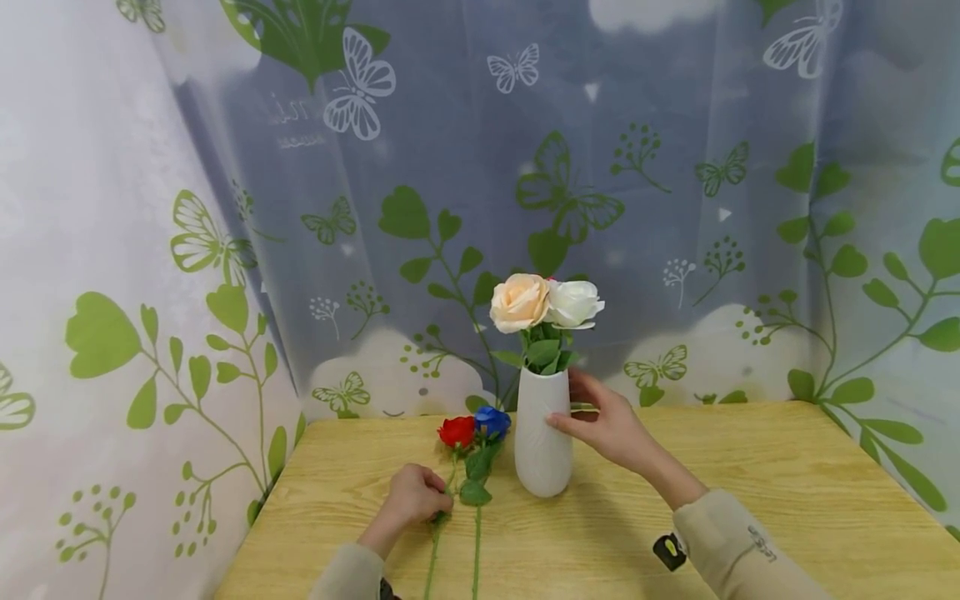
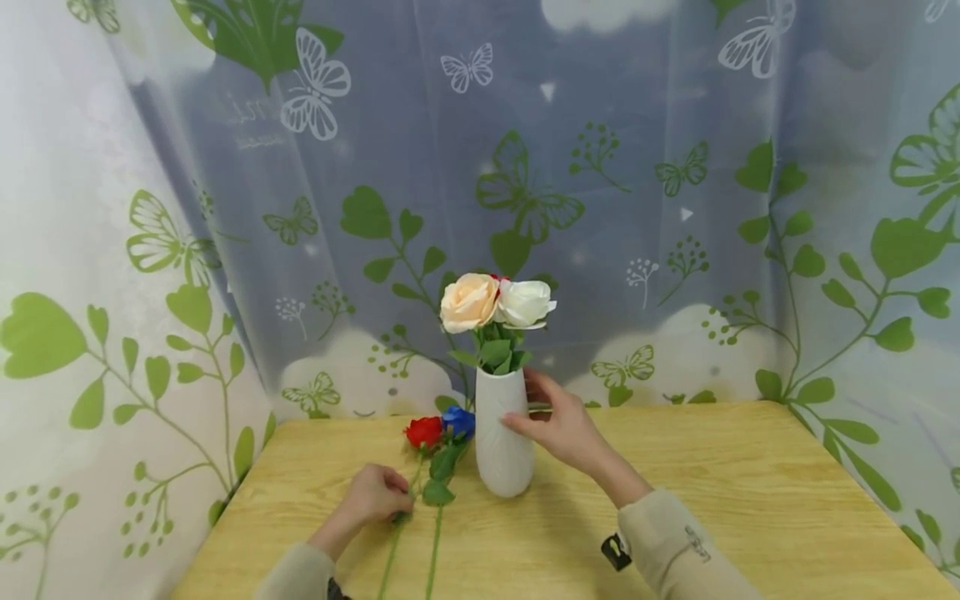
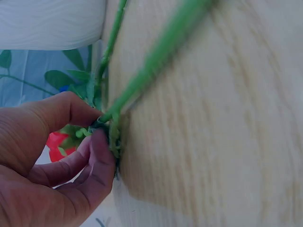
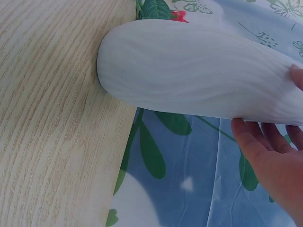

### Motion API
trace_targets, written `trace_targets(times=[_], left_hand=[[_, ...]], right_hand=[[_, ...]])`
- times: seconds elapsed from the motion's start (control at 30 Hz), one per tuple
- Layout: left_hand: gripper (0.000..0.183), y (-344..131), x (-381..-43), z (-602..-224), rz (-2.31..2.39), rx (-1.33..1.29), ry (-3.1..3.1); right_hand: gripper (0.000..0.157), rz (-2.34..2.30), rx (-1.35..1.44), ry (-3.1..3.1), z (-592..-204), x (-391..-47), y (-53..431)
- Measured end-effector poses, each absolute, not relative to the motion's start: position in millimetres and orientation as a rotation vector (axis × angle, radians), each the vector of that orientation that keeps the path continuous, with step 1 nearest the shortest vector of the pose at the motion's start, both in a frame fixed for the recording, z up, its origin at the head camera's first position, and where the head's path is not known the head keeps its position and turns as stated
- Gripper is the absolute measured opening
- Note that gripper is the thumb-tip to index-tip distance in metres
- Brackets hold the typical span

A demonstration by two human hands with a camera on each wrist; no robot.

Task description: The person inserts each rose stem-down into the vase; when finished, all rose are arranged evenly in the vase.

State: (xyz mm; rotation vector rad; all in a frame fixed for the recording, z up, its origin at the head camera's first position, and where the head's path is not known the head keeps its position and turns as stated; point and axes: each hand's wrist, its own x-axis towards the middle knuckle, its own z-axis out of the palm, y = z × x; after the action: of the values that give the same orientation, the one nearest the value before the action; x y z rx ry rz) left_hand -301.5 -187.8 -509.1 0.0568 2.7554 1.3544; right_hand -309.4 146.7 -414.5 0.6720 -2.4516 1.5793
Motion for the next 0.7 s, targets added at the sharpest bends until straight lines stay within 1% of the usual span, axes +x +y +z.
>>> trace_targets(times=[0.17, 0.5, 0.57, 0.7], left_hand=[[0.02, -194, -302, -508, 1.46, 0.12, 2.727], [0.034, -204, -299, -500, 1.813, 0.209, 2.429], [0.034, -202, -298, -496, 1.851, 0.222, 2.424], [0.028, -196, -295, -487, 1.941, 0.207, 2.446]], right_hand=[[0.079, 1.577, 0.666, -2.456, -414, -309, 147], [0.078, 1.571, 0.682, -2.45, -416, -309, 147], [0.078, 1.577, 0.687, -2.443, -416, -310, 147], [0.077, 1.591, 0.69, -2.431, -416, -310, 147]])
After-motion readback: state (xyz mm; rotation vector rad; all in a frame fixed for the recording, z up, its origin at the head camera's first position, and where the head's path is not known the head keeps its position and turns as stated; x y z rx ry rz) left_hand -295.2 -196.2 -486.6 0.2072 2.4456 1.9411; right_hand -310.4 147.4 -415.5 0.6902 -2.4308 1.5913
